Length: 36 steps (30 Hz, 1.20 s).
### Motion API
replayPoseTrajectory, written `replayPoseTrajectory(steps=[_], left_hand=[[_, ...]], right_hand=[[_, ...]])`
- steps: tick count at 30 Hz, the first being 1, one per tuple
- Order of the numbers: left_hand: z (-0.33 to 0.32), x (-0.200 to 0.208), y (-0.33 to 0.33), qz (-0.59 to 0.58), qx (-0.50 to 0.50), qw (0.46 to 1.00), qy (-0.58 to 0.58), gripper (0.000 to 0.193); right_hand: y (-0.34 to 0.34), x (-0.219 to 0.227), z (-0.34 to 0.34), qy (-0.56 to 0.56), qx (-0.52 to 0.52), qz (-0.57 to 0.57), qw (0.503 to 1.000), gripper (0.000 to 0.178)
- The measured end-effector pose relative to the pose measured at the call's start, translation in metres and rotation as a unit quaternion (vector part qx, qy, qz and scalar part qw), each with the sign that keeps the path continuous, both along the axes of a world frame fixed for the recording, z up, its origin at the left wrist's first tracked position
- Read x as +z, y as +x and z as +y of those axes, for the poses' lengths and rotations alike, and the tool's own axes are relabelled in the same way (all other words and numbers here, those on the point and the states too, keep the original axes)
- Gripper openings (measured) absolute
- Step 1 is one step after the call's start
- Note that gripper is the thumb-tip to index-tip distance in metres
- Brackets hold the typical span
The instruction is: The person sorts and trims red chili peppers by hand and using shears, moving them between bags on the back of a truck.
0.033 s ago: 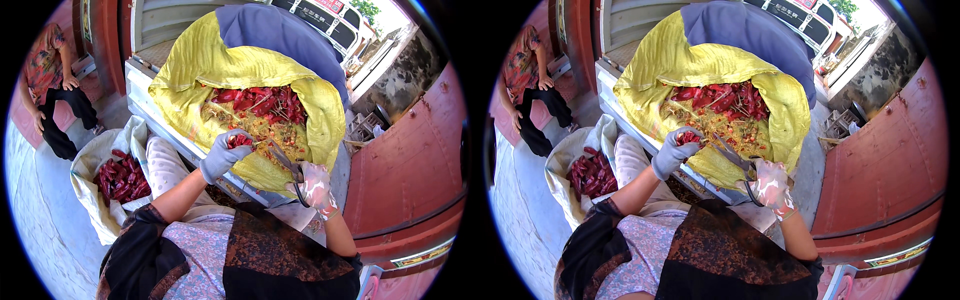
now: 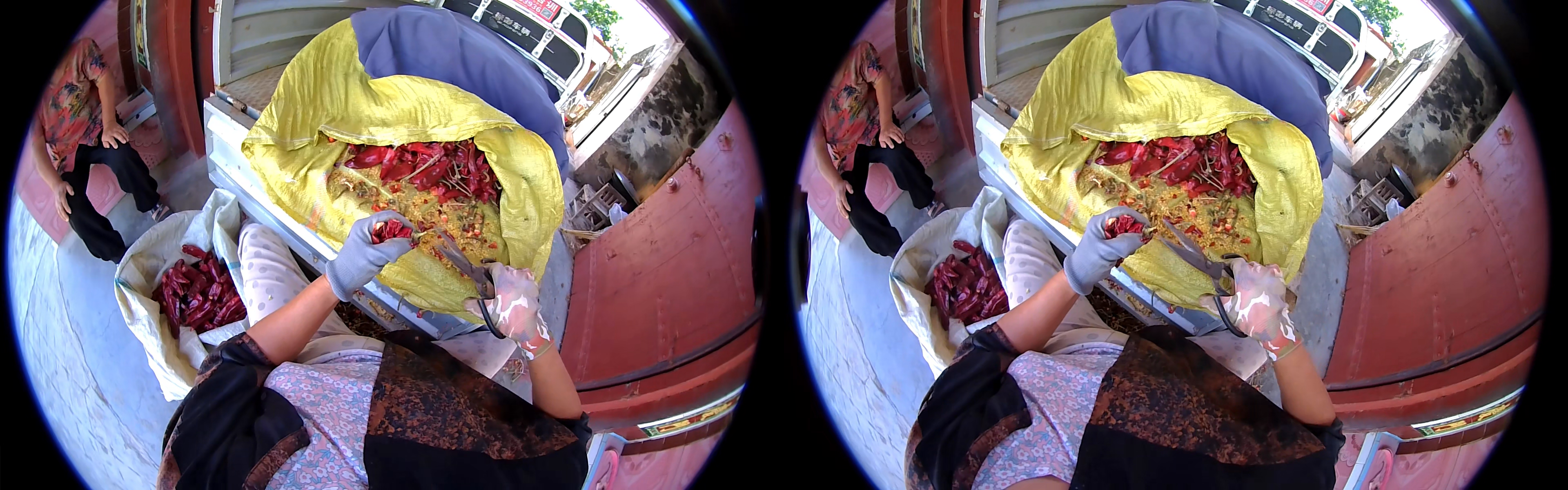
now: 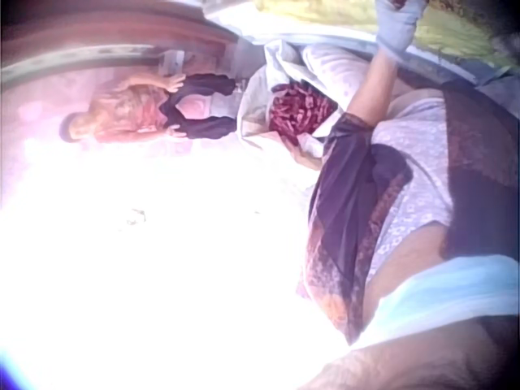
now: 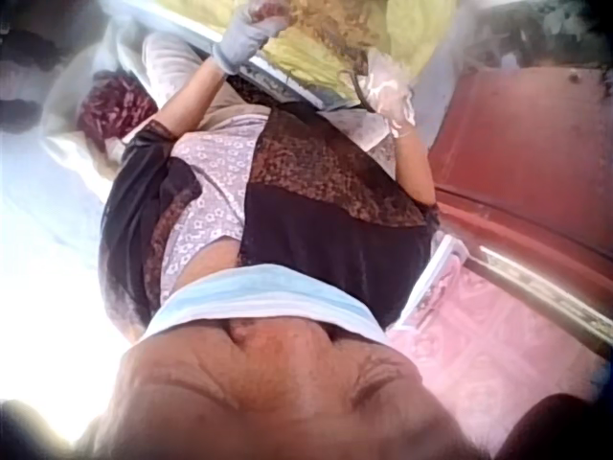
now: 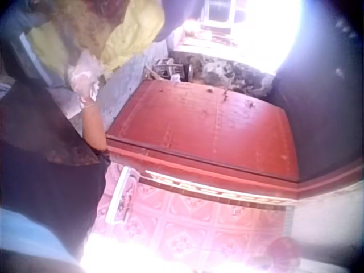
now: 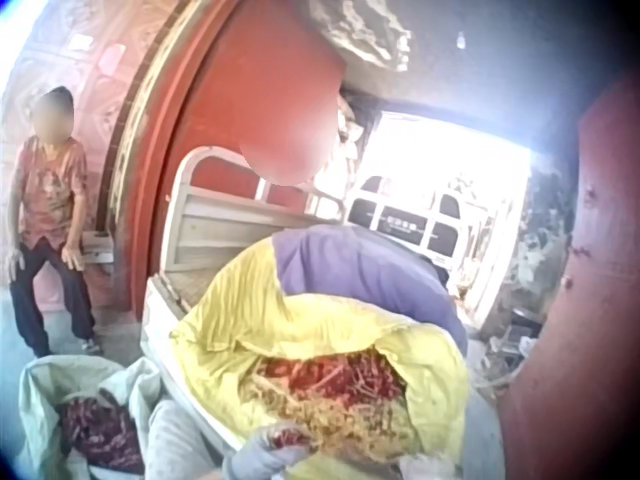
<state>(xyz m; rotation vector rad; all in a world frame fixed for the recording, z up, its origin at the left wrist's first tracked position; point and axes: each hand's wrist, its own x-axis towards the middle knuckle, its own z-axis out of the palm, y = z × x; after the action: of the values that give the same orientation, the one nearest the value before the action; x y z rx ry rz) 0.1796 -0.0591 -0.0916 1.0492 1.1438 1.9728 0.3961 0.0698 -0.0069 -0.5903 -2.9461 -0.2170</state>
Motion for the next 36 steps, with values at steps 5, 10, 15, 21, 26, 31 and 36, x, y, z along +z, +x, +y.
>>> replayPoseTrajectory(steps=[5, 10, 15, 21, 26, 31, 36], left_hand=[[0.002, 0.005, 0.006, 0.045, 0.018, 0.999, 0.017, 0.011], [-0.005, 0.009, 0.009, -0.017, -0.012, 1.0, 0.005, 0.011], [-0.004, 0.01, 0.008, 0.025, -0.006, 0.999, 0.021, 0.017], [-0.009, 0.013, 0.008, 0.013, -0.023, 1.0, 0.015, 0.012], [-0.013, 0.017, 0.009, -0.018, -0.051, 0.999, 0.001, 0.013], [-0.012, 0.021, 0.014, -0.081, -0.062, 0.995, 0.01, 0.009], [-0.006, 0.017, 0.016, -0.085, -0.062, 0.994, 0.023, 0.012]], right_hand=[[-0.012, 0.001, -0.012, -0.011, -0.012, -0.007, 1.0, 0.061], [-0.02, -0.005, -0.023, 0.004, -0.074, -0.024, 0.997, 0.056], [-0.012, -0.019, -0.021, -0.125, -0.05, -0.007, 0.991, 0.046], [-0.003, -0.042, -0.02, -0.69, -0.015, 0.036, 0.723, 0.042], [0.002, -0.067, -0.024, -0.81, 0.14, 0.046, 0.568, 0.047], [-0.003, -0.073, -0.036, -0.84, 0.15, 0.082, 0.514, 0.055], [-0.006, -0.065, -0.031, -0.605, 0.108, 0.149, 0.774, 0.038]])
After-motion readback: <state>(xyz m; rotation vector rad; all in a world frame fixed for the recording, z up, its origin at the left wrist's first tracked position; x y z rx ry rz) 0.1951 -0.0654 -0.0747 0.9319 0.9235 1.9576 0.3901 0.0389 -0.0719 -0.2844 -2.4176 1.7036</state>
